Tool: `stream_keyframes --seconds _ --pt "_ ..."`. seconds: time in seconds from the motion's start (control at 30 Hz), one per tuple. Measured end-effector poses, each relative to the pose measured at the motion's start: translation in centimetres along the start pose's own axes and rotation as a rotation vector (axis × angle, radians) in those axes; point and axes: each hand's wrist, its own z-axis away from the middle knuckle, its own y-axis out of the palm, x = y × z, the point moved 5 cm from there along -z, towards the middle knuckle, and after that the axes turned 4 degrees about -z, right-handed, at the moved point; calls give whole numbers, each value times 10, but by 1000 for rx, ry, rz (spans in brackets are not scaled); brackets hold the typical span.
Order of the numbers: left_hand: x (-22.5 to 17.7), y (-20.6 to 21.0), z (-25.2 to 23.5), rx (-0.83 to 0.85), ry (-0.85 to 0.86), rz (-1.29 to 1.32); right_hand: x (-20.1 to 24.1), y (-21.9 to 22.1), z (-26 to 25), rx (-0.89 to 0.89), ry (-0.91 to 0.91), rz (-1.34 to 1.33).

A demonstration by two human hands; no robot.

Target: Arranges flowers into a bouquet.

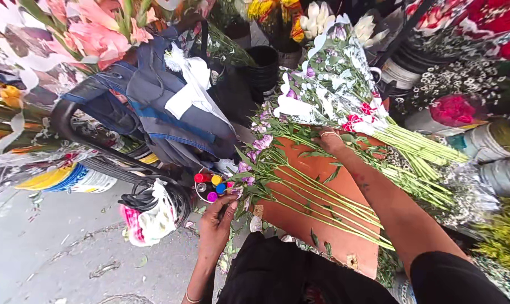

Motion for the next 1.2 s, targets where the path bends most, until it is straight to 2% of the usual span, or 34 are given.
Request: stream_keyframes --seconds 0.07,0.13,0.23,0.3,0.4,0.43,0.53,0.67,0.77,0.83,0.93,1.03,1.2 --pt "0 1 4 5 3 -3 14 -5 -9 -102 -98 -88" --pt "2 -1 8 9 9 -4 21 -20 -17 -307 -204 -170" --pt "6 -8 14 -4 -8 -24 13 -37 -29 -437 -181 -282" --pt "9 -13 18 -12 -25 -27 9 -35 -31 -347 -181 -239" --pt "15 -16 21 -20 -61 -49 10 -10 -28 61 -125 -62" --pt "16 -16 22 -20 -69 -52 11 -5 -28 122 -115 -21" --pt "17 -16 23 -19 -83 -54 16 -6 -35 118 -131 -18" --pt "17 -15 21 -5 -80 -84 27 -23 -41 261 -220 -51" --pt "15 -16 20 1 -70 -95 13 -38 -53 114 -342 71" --pt "16 -16 21 6 -66 -105 17 -51 -44 37 -389 107" --pt "15 -16 22 39 -57 -124 55 -78 -10 22 -345 37" --pt "7 -9 18 156 -47 -203 89 -109 19 15 -305 30" --pt "-28 18 1 352 138 -256 126 -174 63 -377 -485 53"
